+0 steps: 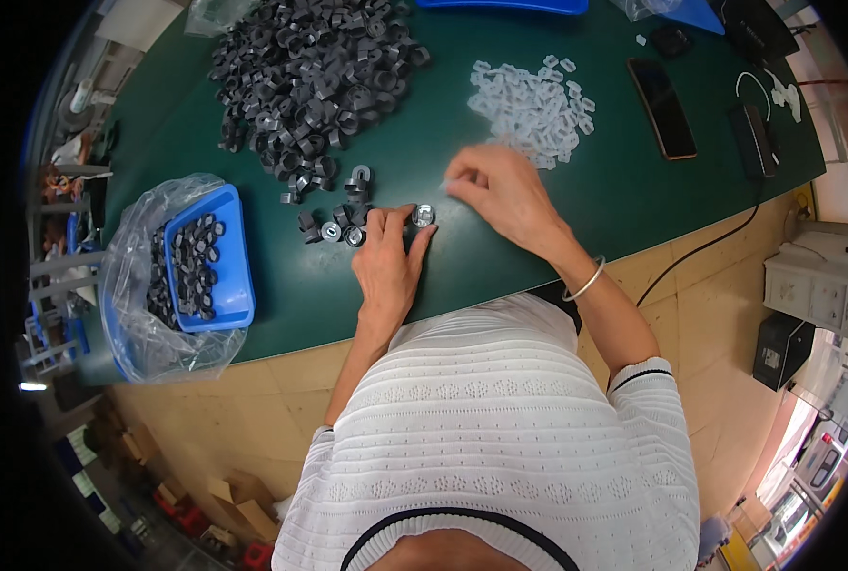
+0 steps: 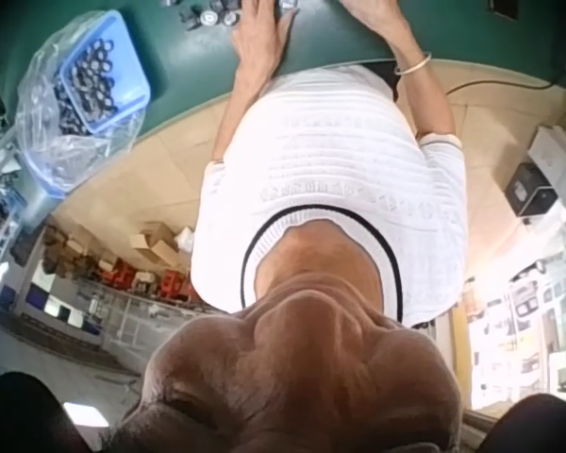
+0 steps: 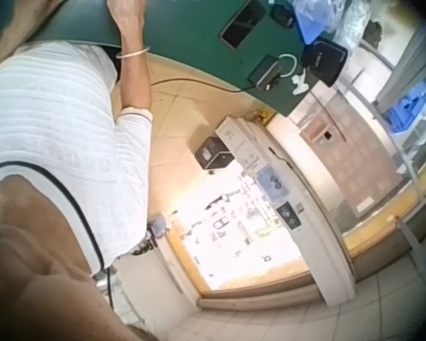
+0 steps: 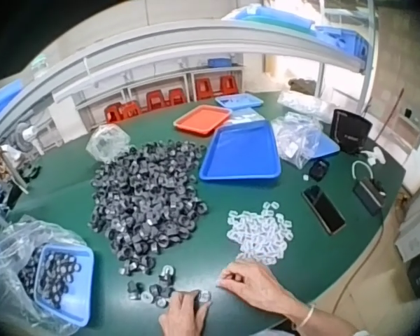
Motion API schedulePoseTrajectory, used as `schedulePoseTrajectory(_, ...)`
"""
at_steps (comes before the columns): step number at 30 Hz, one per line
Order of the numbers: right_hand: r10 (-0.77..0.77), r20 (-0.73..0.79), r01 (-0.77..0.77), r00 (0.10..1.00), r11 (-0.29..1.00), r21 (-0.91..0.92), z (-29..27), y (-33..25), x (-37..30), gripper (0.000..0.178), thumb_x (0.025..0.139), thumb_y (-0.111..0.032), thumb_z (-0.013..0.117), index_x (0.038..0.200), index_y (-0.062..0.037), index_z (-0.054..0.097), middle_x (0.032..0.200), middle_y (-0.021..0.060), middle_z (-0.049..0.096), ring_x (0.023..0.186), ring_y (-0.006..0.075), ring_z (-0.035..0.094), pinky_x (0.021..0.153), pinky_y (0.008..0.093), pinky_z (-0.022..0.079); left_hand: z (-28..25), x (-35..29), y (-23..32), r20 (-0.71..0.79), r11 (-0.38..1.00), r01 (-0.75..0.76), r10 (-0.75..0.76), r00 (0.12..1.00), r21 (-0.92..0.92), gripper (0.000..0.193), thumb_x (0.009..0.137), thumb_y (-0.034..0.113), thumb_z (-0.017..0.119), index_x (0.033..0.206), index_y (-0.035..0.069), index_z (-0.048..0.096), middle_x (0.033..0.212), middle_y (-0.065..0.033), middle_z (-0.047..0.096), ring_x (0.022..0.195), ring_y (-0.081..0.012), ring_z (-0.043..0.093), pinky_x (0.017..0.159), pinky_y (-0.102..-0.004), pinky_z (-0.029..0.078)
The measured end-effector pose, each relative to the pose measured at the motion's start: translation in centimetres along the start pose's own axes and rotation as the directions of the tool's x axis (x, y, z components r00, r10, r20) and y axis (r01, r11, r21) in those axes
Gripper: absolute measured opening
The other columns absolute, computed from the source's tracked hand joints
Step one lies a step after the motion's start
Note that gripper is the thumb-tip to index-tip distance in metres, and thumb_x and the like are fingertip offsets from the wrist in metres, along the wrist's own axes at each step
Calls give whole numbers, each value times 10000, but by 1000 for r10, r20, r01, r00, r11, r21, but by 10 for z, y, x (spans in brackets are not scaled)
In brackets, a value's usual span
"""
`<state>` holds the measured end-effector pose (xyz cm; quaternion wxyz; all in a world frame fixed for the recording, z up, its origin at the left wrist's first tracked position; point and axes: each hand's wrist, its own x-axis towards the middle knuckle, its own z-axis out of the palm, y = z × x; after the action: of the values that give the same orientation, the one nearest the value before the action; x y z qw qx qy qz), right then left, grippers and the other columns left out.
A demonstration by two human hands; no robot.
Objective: The person assembles small grey plastic circular inserts into grey plastic housings by hand at a workbench.
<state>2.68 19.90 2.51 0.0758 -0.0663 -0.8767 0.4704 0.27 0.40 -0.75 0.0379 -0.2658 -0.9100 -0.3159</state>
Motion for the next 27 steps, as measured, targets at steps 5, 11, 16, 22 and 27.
schedulePoseTrajectory(5,203,69,-215,977,916,338,17,2,-16,77,851,-66,707,883,-7,668,718,-55,560,635,13,421,561,192,374,-7,6,10,113,943,97,-64,992,-318,372,800,56,730,1149,68,603,958,-111,630,642,-166,593,550,-288,483)
schedulePoseTrajectory(11,211,62,-220,975,912,346,22,6,-21,92,858,-67,706,849,-1,642,719,-38,585,631,19,434,563,198,383,2,6,8,321,446,390,-223,920,-806,359,876,-16,628,1228,-14,554,1013,-96,652,775,-96,625,543,-218,495)
schedulePoseTrajectory(16,238,47,-236,970,882,407,23,8,-24,113,859,-71,706,822,6,633,714,-26,607,624,16,431,553,198,372,-2,9,9,499,149,542,-249,830,-827,384,933,4,575,1310,-35,511,1118,-132,652,973,-194,677,631,-212,570)
schedulePoseTrajectory(22,244,14,-229,970,888,398,25,5,-26,133,842,-92,703,800,14,634,658,-10,591,586,31,440,520,226,367,2,7,10,471,164,517,-254,845,-840,381,941,19,577,1312,-41,516,1145,-146,649,1002,-216,673,657,-230,586)
schedulePoseTrajectory(27,260,37,-252,965,881,400,26,5,-26,126,860,-75,704,802,11,632,691,-32,591,617,10,423,525,200,345,4,5,13,438,191,496,-279,855,-847,377,937,8,576,1307,-37,524,1136,-143,648,973,-200,673,651,-238,590)
